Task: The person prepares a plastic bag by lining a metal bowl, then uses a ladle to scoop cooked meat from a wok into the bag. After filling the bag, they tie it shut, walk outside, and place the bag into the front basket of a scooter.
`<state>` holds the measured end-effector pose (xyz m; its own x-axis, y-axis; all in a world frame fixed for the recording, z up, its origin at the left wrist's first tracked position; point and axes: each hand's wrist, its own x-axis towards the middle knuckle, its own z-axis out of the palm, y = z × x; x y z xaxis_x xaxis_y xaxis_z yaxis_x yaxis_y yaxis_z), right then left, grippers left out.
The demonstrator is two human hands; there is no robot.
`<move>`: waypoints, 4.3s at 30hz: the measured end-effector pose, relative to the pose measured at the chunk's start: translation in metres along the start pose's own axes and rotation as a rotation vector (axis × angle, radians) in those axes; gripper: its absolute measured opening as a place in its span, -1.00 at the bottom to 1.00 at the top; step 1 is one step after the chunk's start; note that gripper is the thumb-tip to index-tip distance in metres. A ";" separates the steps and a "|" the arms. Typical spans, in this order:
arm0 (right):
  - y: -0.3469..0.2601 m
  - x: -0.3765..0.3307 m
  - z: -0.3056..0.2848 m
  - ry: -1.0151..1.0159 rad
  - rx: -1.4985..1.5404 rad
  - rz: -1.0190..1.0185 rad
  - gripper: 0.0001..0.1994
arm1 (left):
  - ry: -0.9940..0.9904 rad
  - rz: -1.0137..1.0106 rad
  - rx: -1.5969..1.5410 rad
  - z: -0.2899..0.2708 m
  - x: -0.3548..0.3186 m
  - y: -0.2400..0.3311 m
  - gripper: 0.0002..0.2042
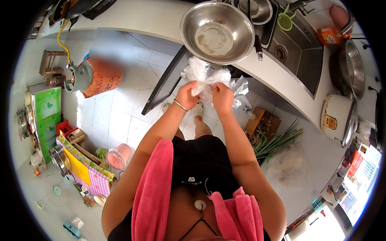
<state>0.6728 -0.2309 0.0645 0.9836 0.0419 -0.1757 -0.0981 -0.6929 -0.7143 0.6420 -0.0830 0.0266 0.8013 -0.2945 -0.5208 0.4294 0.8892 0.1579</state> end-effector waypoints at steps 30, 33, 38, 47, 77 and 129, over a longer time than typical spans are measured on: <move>0.074 0.006 -0.093 0.173 1.499 0.455 -0.86 | 0.268 -0.082 0.462 -0.048 0.040 -0.009 -0.49; 0.105 0.011 -0.106 0.220 1.665 0.591 -0.79 | 0.120 -0.260 0.632 -0.082 0.040 -0.009 -0.46; 0.116 0.019 -0.132 0.560 1.469 0.550 -0.84 | 0.132 -0.271 0.852 -0.094 0.031 -0.006 -0.58; 0.120 -0.011 -0.075 0.095 -0.049 -0.109 -0.59 | 0.569 0.040 1.309 -0.076 0.045 -0.004 -0.43; 0.181 0.015 -0.135 0.299 1.104 0.419 -0.88 | 0.855 -0.238 1.872 -0.114 0.065 0.012 -0.58; 0.055 0.273 0.155 0.226 0.257 -0.329 -0.50 | 0.773 0.698 1.943 -0.067 -0.099 0.095 -0.57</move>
<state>0.9123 -0.1462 -0.1273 0.9742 0.0515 0.2198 0.2181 -0.4672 -0.8568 0.5753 0.0546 0.0367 0.9047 0.4182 -0.0819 0.3893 -0.7329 0.5579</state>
